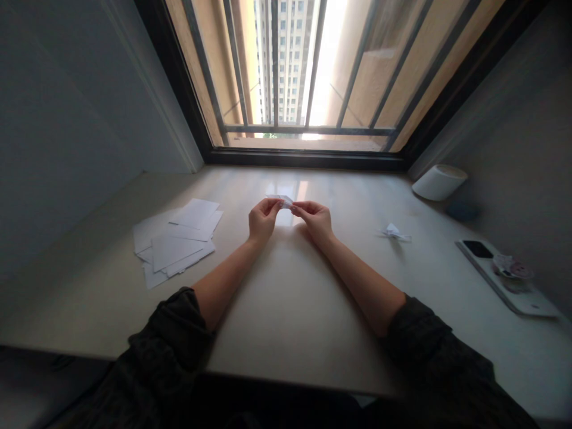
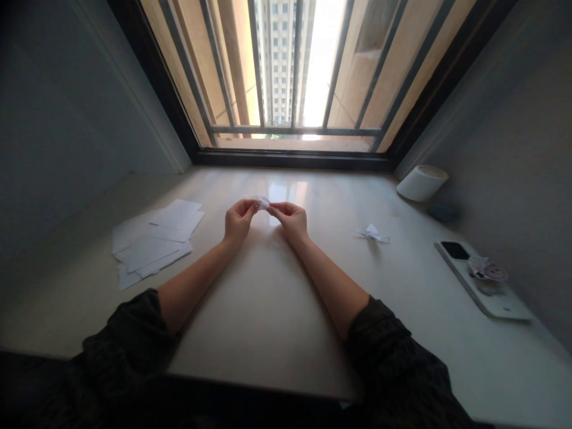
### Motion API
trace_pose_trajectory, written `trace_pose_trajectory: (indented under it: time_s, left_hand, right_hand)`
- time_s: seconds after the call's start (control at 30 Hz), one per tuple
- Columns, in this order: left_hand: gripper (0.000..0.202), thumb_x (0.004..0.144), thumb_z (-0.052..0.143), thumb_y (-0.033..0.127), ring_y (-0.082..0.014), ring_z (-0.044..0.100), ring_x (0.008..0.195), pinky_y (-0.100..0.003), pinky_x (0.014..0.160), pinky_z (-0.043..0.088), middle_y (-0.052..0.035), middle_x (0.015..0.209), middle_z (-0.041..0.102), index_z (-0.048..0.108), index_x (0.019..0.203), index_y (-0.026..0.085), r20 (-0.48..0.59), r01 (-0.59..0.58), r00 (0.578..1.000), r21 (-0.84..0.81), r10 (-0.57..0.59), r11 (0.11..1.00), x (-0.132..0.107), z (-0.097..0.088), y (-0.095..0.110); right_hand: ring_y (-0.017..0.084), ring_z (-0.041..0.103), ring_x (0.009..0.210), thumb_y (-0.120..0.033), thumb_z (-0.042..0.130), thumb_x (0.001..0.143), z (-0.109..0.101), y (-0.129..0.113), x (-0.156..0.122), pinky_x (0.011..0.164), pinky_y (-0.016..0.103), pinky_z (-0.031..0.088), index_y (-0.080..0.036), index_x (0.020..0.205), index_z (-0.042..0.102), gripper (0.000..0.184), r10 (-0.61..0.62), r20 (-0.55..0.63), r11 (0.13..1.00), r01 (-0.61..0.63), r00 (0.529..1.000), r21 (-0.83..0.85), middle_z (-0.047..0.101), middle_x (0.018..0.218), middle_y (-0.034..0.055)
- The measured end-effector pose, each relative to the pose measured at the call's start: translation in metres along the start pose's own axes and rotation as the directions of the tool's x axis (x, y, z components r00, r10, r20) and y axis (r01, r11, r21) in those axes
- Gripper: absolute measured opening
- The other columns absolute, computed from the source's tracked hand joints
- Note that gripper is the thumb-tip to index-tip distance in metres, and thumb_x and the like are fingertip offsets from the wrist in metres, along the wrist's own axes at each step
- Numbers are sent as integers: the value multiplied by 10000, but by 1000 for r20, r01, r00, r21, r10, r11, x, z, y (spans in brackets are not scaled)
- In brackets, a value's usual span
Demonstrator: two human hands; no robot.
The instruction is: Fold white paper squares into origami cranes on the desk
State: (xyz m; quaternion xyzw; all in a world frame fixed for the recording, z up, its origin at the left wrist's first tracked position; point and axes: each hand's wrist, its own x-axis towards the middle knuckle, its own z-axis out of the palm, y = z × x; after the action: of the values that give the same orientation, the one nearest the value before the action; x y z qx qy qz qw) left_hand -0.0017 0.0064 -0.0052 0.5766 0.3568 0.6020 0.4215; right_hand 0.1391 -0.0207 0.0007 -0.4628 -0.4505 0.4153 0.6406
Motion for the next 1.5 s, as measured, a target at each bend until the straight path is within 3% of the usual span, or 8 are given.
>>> trace_pose_trajectory:
  time_s: [0.33,0.47,0.7,1.03,1.5]
  left_hand:
    - [215,737,705,384,-173,646,824,-315,763,501,-54,868,709,707,818,185,-25,54,998,-53,-56,997,2,0,-1]
    - [211,730,709,370,-168,645,823,-312,765,501,-46,863,711,709,831,185,-28,62,998,-63,-64,996,3,0,-1]
    - [228,735,704,381,-176,647,852,-313,781,507,-53,895,716,719,860,190,-27,41,999,-36,-42,999,2,-1,0]
    - [213,726,705,378,-159,640,797,-306,747,523,-35,849,710,718,832,194,-68,75,994,-80,-81,994,1,1,3]
    - [244,754,698,393,-175,661,854,-319,792,520,-56,922,720,724,905,203,-29,-18,999,-22,18,1000,-1,1,9]
  right_hand:
    - [183,660,700,-422,830,534,1,2,1,743,344,526,-202,701,735,291,-12,-38,1000,12,999,3,736,733,37]
    - [158,654,665,-393,837,548,0,1,1,727,323,527,-205,701,731,264,5,9,998,-6,1000,63,723,697,20]
    - [188,688,711,-482,826,540,0,1,-1,768,361,553,-191,752,728,373,83,43,992,-87,996,95,728,713,41]
    - [189,676,700,-454,841,513,3,-6,-2,777,372,542,-205,699,727,331,45,38,997,-47,998,65,727,702,35]
    - [190,695,711,-509,845,470,1,-1,-1,768,364,561,-206,734,693,429,90,54,988,-96,994,121,732,721,25]
